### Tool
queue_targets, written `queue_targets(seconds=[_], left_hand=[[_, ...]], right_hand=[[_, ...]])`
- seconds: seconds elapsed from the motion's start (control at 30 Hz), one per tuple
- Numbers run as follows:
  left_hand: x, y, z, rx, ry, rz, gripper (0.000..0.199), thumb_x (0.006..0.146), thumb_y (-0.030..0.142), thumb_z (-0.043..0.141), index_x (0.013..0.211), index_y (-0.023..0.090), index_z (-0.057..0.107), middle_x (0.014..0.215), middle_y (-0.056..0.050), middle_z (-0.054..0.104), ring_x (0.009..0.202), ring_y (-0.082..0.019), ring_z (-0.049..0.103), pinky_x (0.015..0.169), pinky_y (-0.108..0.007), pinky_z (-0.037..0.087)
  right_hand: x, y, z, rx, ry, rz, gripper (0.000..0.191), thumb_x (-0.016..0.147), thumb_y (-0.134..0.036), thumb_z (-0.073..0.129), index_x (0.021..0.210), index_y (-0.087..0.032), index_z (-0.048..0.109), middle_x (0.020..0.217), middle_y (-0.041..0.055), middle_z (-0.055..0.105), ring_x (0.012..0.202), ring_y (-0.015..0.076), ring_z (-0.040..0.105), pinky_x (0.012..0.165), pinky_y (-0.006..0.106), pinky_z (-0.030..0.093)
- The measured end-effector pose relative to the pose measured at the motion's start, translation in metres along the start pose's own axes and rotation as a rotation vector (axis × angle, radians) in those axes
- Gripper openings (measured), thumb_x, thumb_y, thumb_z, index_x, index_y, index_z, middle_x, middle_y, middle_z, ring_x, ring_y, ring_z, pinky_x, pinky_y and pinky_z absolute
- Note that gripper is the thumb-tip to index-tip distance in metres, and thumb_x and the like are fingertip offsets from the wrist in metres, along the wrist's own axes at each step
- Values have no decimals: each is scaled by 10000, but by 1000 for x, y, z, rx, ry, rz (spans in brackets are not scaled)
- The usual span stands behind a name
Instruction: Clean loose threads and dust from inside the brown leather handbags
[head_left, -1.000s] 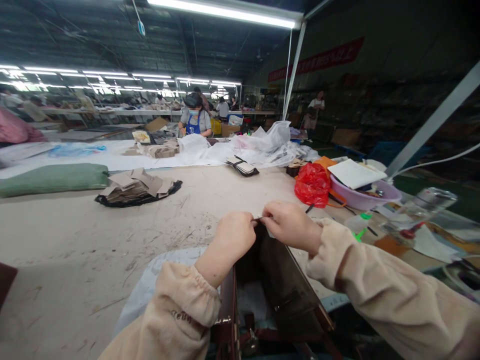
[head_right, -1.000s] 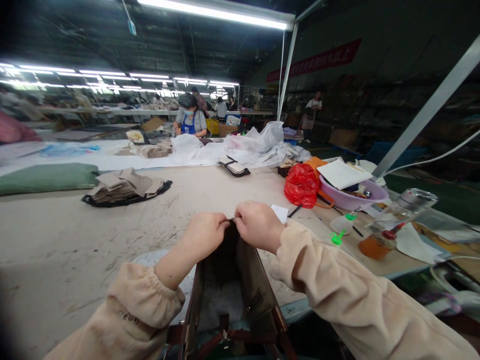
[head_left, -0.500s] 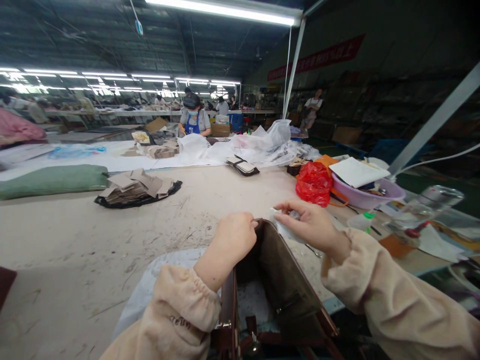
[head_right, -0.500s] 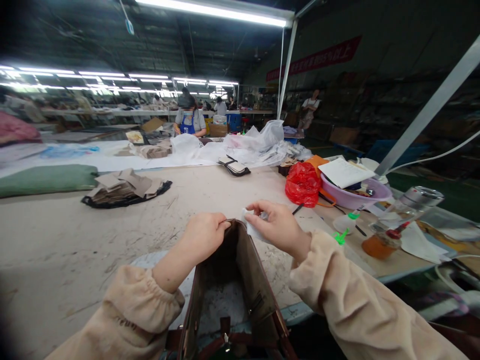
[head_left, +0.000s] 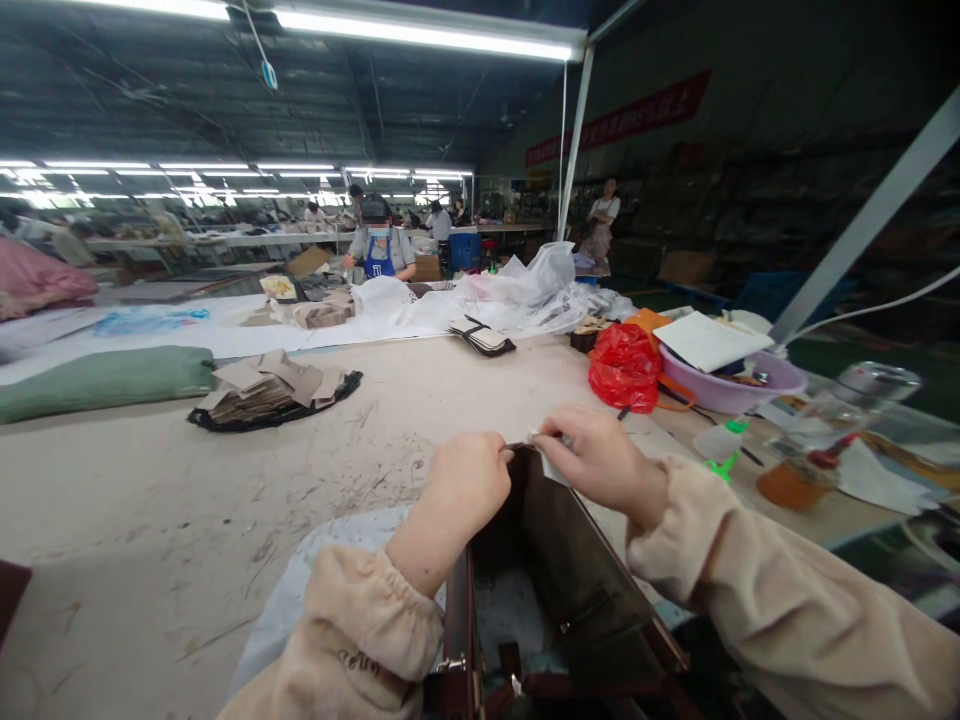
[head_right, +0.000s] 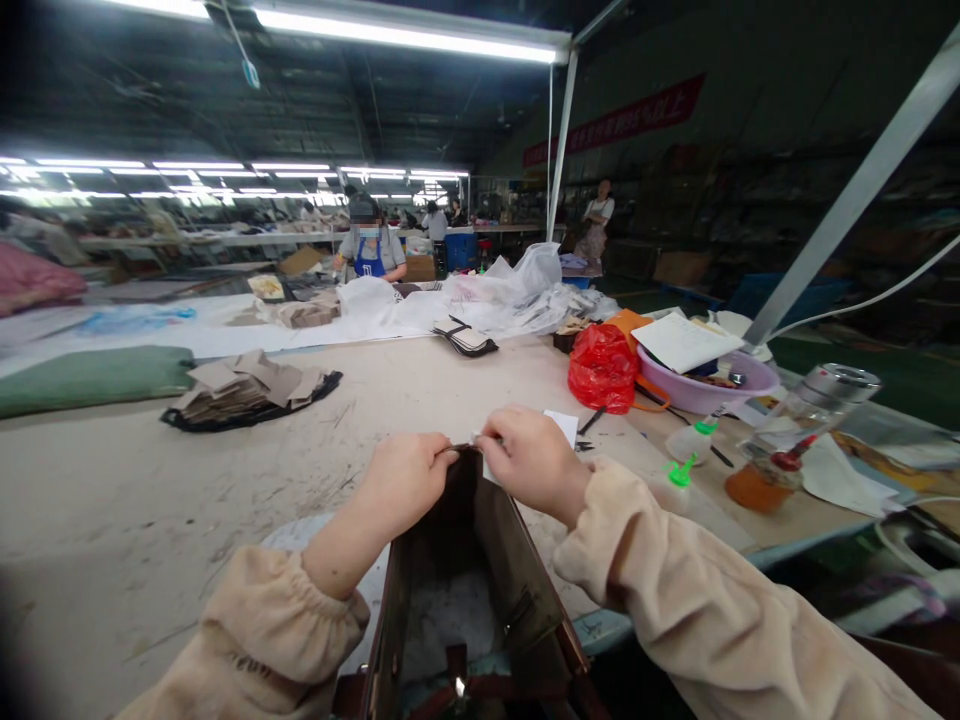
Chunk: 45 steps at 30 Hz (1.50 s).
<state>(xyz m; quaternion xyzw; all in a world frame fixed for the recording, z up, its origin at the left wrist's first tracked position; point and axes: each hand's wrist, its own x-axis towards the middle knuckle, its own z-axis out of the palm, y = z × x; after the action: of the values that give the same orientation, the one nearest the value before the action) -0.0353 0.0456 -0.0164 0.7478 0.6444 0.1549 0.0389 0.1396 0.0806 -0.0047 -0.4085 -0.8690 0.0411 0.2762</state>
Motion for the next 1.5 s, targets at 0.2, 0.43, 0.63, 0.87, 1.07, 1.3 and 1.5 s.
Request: queue_targets(seconds=[0.2, 0.43, 0.63, 0.87, 1.07, 1.3, 1.5], left_hand=[[2, 0, 0, 11, -24, -9, 317, 868, 325, 415, 792, 187, 691, 793, -95, 718, 762, -229, 664, 649, -307, 447], [1, 0, -1, -17, -36, 5, 331, 884, 301, 392, 892, 191, 705, 858, -117, 730, 786, -241, 671, 682, -325, 466], [3, -2, -3, -115, -41, -35, 315, 865, 285, 425, 837, 171, 717, 830, -125, 728, 799, -254, 666, 741, -365, 476], [-1, -39, -4, -1261, -371, -42, 617, 694, 256, 694, 1276, 152, 519, 1347, -139, 538, 1202, -254, 533, 1015, -388, 407], [-28, -58, 3, -1686, -79, -191, 624, 898, 554, 354, 1385, 165, 342, 1405, -158, 468, 1272, -246, 475, 1080, -451, 356], [-71, -48, 41, -1549, 128, -95, 611, 832, 406, 578, 1384, 227, 389, 1449, -102, 425, 1342, -259, 379, 1119, -424, 315], [-69, -39, 32, -1395, 64, -29, 613, 824, 311, 619, 1393, 253, 398, 1467, -51, 409, 1350, -234, 365, 1140, -372, 286]], right_hand=[[-5, 17, -12, 454, 68, 338, 316, 841, -460, 546, 798, -157, 627, 619, 0, 588, 506, 120, 514, 480, 242, 379], [13, -5, 1, 12, -64, -140, 214, 896, -280, 509, 906, -180, 698, 883, 63, 651, 815, 155, 595, 720, 258, 420], [21, -18, 10, -280, -177, -123, 256, 890, -234, 457, 755, -136, 652, 811, 85, 612, 717, 160, 555, 624, 274, 355], [9, 4, 28, 315, -13, 239, 320, 892, -335, 450, 666, -155, 589, 629, 8, 546, 650, 138, 516, 605, 248, 364], [-7, 17, 15, 678, 120, 471, 389, 843, -545, 499, 742, -183, 599, 559, -21, 509, 473, 109, 422, 456, 235, 317], [3, -3, -6, 207, 158, -158, 249, 916, -336, 481, 894, -192, 684, 865, 57, 630, 822, 158, 573, 747, 263, 428], [20, -27, 5, -75, -85, -398, 251, 932, -317, 471, 966, -228, 704, 890, 43, 607, 750, 129, 552, 634, 248, 370]])
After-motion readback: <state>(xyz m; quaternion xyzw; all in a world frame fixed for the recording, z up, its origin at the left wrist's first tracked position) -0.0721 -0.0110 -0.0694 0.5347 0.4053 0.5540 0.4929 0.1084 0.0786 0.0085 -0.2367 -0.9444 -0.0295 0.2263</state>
